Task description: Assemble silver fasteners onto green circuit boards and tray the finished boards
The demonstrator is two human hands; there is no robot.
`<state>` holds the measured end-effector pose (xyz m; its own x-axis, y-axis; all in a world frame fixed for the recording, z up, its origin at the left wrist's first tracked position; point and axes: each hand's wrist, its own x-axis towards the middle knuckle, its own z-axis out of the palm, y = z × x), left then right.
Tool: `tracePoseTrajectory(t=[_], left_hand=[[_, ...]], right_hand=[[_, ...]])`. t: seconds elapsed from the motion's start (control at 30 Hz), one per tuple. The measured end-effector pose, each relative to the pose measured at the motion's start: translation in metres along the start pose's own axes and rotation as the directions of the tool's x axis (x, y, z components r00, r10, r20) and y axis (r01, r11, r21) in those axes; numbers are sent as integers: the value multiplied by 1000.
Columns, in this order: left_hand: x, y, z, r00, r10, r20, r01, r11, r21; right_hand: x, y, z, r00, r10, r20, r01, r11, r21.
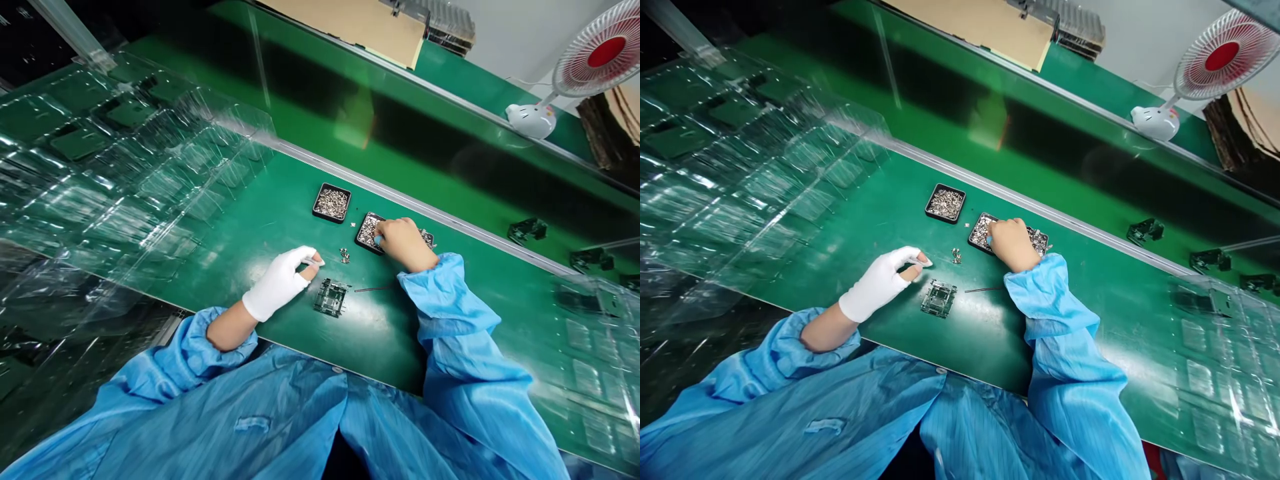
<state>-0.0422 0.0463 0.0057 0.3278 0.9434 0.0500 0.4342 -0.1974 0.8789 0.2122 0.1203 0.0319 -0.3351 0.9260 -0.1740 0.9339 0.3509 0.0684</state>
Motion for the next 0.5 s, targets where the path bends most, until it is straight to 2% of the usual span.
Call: tracePoseTrajectory(t=[0.13, 0.27, 0.37, 0.5], left_hand=[[0, 3, -1, 1000, 2, -28, -2, 1000, 4], [-2, 8, -2, 995, 39, -88, -38, 999, 16], [-3, 12, -1, 995, 45, -84, -42, 999, 33], [-3, 16, 1, 998, 40, -57, -37, 998, 42]], right_hand=[[-10, 5, 3, 991, 60, -123, -47, 994, 103], [-16, 9, 11, 970, 108, -218, -44, 959, 280], [-16, 10, 14, 971, 135, -195, -67, 945, 321], [-9, 6, 10, 997, 15, -78, 4, 971, 237]])
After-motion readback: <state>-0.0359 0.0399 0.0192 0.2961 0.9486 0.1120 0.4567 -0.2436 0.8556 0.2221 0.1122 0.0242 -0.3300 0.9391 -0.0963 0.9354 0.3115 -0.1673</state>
